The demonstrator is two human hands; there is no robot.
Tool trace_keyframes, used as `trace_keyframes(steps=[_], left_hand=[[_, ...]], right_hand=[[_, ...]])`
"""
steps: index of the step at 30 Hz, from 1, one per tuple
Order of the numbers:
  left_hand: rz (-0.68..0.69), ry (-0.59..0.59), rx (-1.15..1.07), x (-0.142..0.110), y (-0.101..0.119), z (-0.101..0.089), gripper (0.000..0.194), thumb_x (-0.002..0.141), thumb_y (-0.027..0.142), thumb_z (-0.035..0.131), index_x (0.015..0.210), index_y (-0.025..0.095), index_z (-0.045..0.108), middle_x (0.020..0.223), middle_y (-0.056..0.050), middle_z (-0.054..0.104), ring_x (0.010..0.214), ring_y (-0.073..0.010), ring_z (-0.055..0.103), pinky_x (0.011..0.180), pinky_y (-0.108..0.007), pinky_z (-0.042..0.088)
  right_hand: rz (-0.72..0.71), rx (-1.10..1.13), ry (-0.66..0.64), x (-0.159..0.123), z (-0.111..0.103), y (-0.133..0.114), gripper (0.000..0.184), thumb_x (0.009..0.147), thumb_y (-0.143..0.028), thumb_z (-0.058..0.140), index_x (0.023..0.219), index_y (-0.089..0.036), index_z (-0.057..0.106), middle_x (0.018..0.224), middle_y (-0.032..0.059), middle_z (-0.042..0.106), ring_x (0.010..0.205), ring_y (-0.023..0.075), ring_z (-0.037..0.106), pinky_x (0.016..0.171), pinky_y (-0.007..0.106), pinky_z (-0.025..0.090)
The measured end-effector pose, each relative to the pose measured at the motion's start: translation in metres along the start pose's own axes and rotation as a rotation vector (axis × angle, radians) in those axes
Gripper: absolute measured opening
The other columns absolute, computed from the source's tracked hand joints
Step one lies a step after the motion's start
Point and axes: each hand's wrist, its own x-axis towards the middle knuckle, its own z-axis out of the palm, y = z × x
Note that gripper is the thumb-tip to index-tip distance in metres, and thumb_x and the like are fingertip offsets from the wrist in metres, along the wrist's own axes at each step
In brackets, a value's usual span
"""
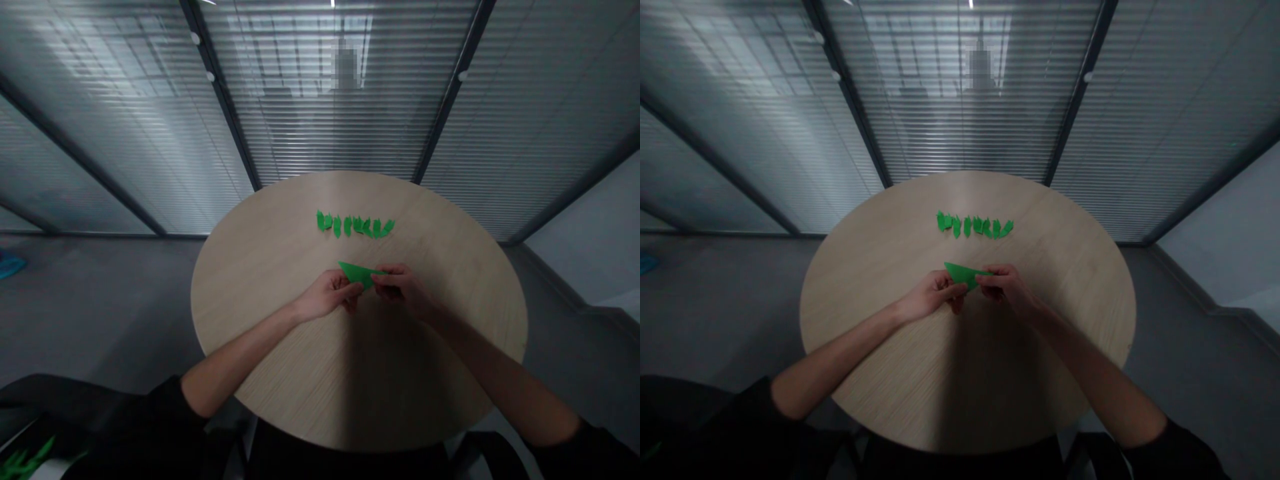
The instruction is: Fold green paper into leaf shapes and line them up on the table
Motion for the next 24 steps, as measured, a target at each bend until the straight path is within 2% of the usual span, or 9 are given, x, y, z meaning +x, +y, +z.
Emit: trace_keyframes(steps=[3, 7, 9, 10, 12, 13, 16, 19, 24], left_hand=[[-0.035, 0.038, 0.025, -0.001, 0.001, -0.003, 0.043, 0.092, 0.049, 0.069, 0.069, 0.014, 0.061, 0.06, -0.002, 0.066, 0.053, -0.0113, 0.062, 0.055, -0.022, 0.051], [-0.064, 0.066, 0.034, 0.0, 0.0, -0.006, 0.038, 0.093, 0.043, 0.067, 0.068, 0.015, 0.06, 0.059, -0.001, 0.066, 0.051, -0.0109, 0.062, 0.055, -0.022, 0.049], [-0.096, 0.048, 0.028, 0.0, -0.001, -0.006, 0.035, 0.094, 0.04, 0.066, 0.071, 0.015, 0.06, 0.059, -0.002, 0.066, 0.052, -0.0117, 0.062, 0.054, -0.022, 0.049], [-0.107, 0.032, 0.031, 0.0, -0.002, -0.005, 0.034, 0.094, 0.039, 0.065, 0.071, 0.015, 0.059, 0.059, -0.002, 0.066, 0.052, -0.012, 0.063, 0.054, -0.022, 0.049], [-0.105, -0.009, 0.058, 0.0, -0.002, -0.005, 0.032, 0.095, 0.037, 0.064, 0.072, 0.015, 0.06, 0.06, -0.002, 0.067, 0.053, -0.0123, 0.063, 0.055, -0.022, 0.049], [-0.095, -0.026, 0.079, -0.001, -0.002, -0.005, 0.033, 0.096, 0.037, 0.063, 0.072, 0.015, 0.06, 0.06, -0.002, 0.066, 0.053, -0.012, 0.063, 0.055, -0.022, 0.049], [-0.048, -0.017, 0.111, -0.002, -0.003, -0.005, 0.031, 0.094, 0.04, 0.068, 0.079, 0.014, 0.061, 0.061, -0.001, 0.065, 0.052, -0.0109, 0.061, 0.052, -0.021, 0.046], [0.01, 0.088, 0.048, -0.001, -0.005, -0.003, 0.034, 0.092, 0.046, 0.073, 0.094, 0.015, 0.058, 0.067, 0.001, 0.066, 0.055, -0.0118, 0.064, 0.052, -0.022, 0.052], [0.121, 0.29, -0.068, 0.002, -0.004, 0.001, 0.045, 0.087, 0.044, 0.079, 0.111, 0.019, 0.049, 0.078, 0.002, 0.068, 0.061, -0.0138, 0.07, 0.051, -0.023, 0.057]], right_hand=[[-0.077, 0.092, 0.138, 0.005, -0.012, 0.0, 0.031, 0.069, -0.039, 0.075, 0.053, -0.022, 0.056, 0.047, -0.003, 0.046, 0.042, 0.0099, 0.035, 0.042, 0.028, 0.018], [-0.152, 0.139, 0.227, 0.011, -0.024, -0.002, 0.035, 0.074, -0.043, 0.071, 0.055, -0.024, 0.049, 0.046, -0.0056, 0.038, 0.042, 0.0096, 0.03, 0.043, 0.027, 0.024], [-0.161, 0.125, 0.248, 0.01, -0.02, -0.002, 0.034, 0.078, -0.044, 0.072, 0.059, -0.022, 0.053, 0.05, -0.0046, 0.044, 0.044, 0.0095, 0.035, 0.044, 0.026, 0.028], [-0.16, 0.106, 0.245, 0.009, -0.016, -0.002, 0.034, 0.081, -0.047, 0.072, 0.063, -0.022, 0.056, 0.055, -0.0032, 0.049, 0.047, 0.0103, 0.041, 0.045, 0.026, 0.032], [-0.166, 0.001, 0.146, 0.005, -0.004, -0.001, 0.037, 0.087, -0.057, 0.067, 0.081, -0.021, 0.066, 0.07, -0.0002, 0.06, 0.058, 0.013, 0.054, 0.05, 0.026, 0.041], [-0.164, -0.028, 0.107, 0.003, 0.001, -0.001, 0.038, 0.085, -0.058, 0.071, 0.087, -0.02, 0.069, 0.075, 0.0006, 0.062, 0.062, 0.0137, 0.056, 0.052, 0.026, 0.043], [-0.145, -0.134, -0.012, -0.002, 0.012, 0.0, 0.039, 0.081, -0.057, 0.077, 0.084, -0.019, 0.069, 0.071, -0.0014, 0.06, 0.057, 0.0114, 0.052, 0.05, 0.025, 0.041], [-0.143, -0.157, -0.026, -0.002, 0.013, 0.003, 0.036, 0.081, -0.052, 0.079, 0.082, -0.018, 0.067, 0.068, -0.0021, 0.06, 0.056, 0.0104, 0.053, 0.051, 0.025, 0.04], [-0.14, -0.065, -0.003, 0.001, 0.011, 0.004, 0.033, 0.079, -0.047, 0.082, 0.087, -0.019, 0.066, 0.078, 0.0009, 0.069, 0.061, 0.0126, 0.061, 0.056, 0.027, 0.05]])
